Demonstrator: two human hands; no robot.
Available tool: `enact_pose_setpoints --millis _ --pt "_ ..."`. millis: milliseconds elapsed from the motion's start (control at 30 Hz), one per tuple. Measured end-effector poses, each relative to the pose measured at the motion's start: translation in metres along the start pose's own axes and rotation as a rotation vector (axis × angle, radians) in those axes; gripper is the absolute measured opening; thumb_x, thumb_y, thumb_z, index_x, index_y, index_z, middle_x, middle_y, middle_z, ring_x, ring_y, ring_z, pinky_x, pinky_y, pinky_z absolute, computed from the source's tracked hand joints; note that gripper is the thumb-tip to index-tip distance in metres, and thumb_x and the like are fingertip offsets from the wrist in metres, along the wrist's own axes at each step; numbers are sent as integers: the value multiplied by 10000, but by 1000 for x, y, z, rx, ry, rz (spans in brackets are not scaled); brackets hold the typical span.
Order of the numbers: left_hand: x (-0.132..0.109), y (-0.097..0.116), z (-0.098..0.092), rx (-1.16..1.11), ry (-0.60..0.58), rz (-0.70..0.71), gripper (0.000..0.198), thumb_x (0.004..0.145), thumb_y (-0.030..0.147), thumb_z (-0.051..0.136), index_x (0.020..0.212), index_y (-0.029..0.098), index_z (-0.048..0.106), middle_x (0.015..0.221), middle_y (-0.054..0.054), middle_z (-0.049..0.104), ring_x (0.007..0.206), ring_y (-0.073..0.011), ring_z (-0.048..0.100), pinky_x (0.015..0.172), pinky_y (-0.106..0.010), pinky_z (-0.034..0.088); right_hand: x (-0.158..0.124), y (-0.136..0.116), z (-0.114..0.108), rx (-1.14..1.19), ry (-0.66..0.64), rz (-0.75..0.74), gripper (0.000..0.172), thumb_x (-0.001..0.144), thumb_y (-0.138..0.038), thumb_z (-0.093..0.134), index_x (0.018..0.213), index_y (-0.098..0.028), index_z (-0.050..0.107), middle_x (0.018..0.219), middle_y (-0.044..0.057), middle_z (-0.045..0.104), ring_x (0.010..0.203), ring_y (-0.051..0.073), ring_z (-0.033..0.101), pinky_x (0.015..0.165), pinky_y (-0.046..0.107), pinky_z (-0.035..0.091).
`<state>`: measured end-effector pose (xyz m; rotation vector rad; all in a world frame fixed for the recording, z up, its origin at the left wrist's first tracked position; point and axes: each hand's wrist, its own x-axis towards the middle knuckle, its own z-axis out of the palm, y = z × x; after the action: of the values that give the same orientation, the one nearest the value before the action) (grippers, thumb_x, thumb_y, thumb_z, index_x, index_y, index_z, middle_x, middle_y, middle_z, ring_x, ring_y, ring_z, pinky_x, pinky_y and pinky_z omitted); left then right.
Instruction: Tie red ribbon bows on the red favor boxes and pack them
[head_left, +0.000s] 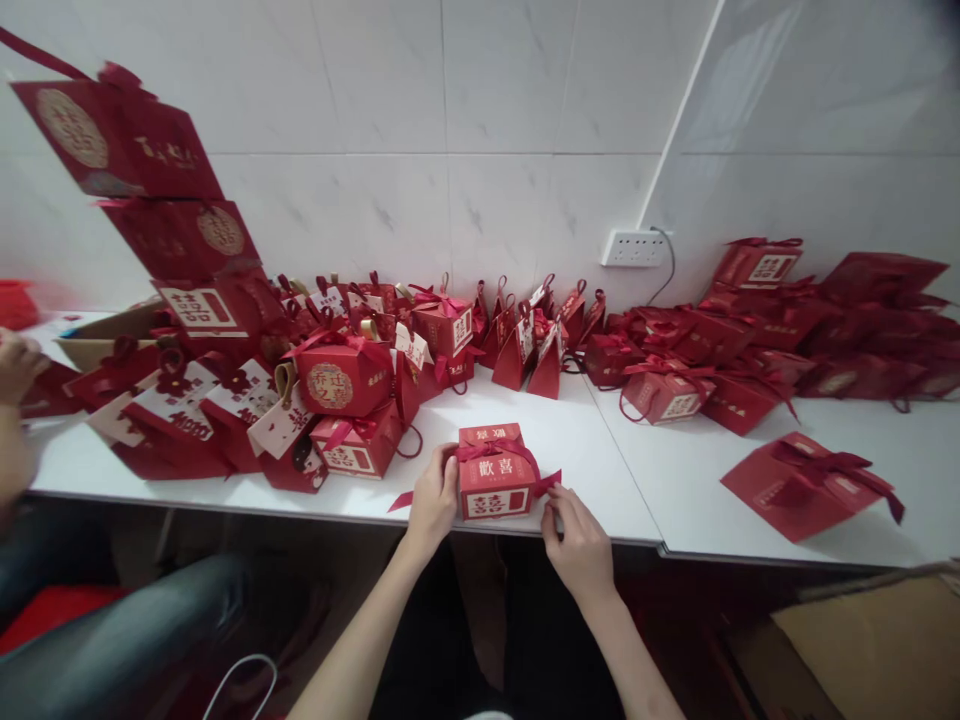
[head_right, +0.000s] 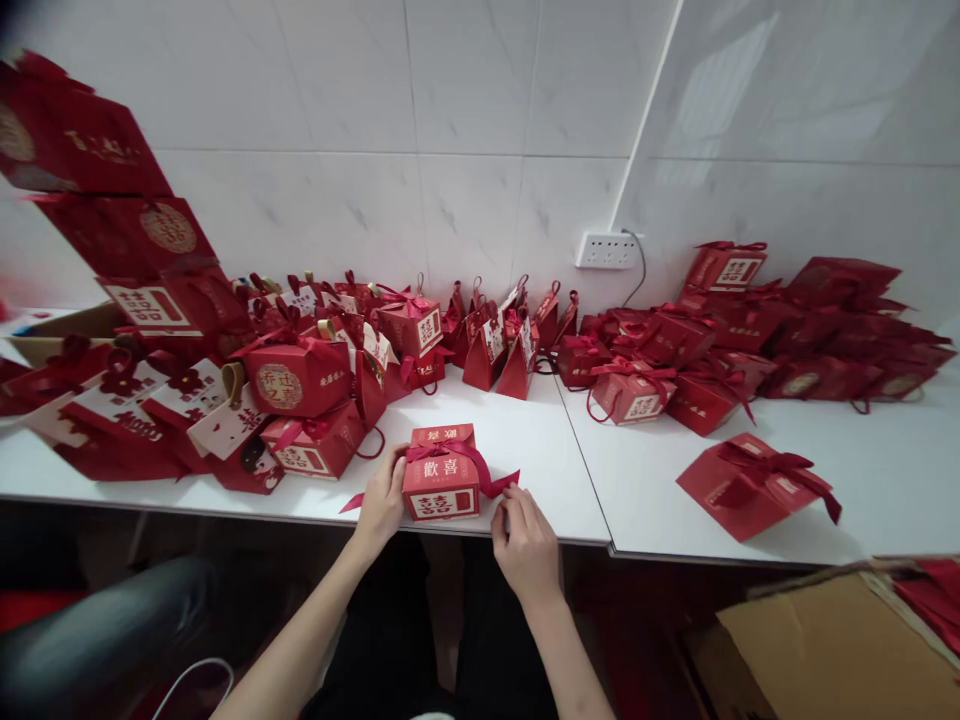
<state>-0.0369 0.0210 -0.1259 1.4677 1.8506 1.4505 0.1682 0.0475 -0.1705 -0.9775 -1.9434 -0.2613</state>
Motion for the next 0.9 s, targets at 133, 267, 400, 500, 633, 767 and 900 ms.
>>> enact_pose_setpoints --millis 133,267,400,500,633,767,900 --pt "0 -1 0 7 39 -37 358 908 432 313 1031 195 553 1003 -89 680 939 -244 638 813 -363 468 0 0 -1 5 5 -22 130 870 -122 461 836 -186 568 909 95 709 843 240 682 740 365 552" --pt "-1 0 0 7 100 -60 381 904 460 310 1001 191 562 976 -87 685 937 -236 638 824 -362 471 0 1 -1 29 15 -29 119 860 -122 475 836 -192 569 908 88 707 837 251 678 735 380 540" --pt "-3 -1 -1 -25 166 -85 399 910 462 299 961 180 577 951 -95 693 907 -229 655 814 -357 489 -1 2 -3 37 1 -46 109 868 -139 469 850 -199 559 906 90 694 834 256 661 723 384 515" --pt "-4 -5 0 -66 217 -105 411 913 460 303 924 171 595 945 -97 695 901 -220 660 818 -344 495 0 5 -5 75 -55 -68 107 868 -144 461 850 -200 551 899 95 672 823 251 641 745 389 496" --pt "-4 -8 1 -101 291 -132 428 917 444 294 879 158 610 907 -99 696 897 -213 653 823 -336 486 1 9 -7 78 -111 -117 110 866 -141 452 877 -172 557 915 125 648 853 261 609 784 389 475" --pt "-4 -6 1 -82 306 -131 388 895 425 356 806 165 630 825 -76 697 819 -206 645 779 -319 477 3 8 -6 -1 -104 -151 103 842 -122 474 856 -152 571 863 111 651 811 247 590 751 362 454" --pt "-3 -4 0 -57 289 -132 369 894 362 347 776 163 635 759 -67 688 751 -196 636 728 -302 472 5 3 -3 -94 -62 -141 82 811 -128 509 820 -150 587 809 86 657 763 227 579 701 333 419"
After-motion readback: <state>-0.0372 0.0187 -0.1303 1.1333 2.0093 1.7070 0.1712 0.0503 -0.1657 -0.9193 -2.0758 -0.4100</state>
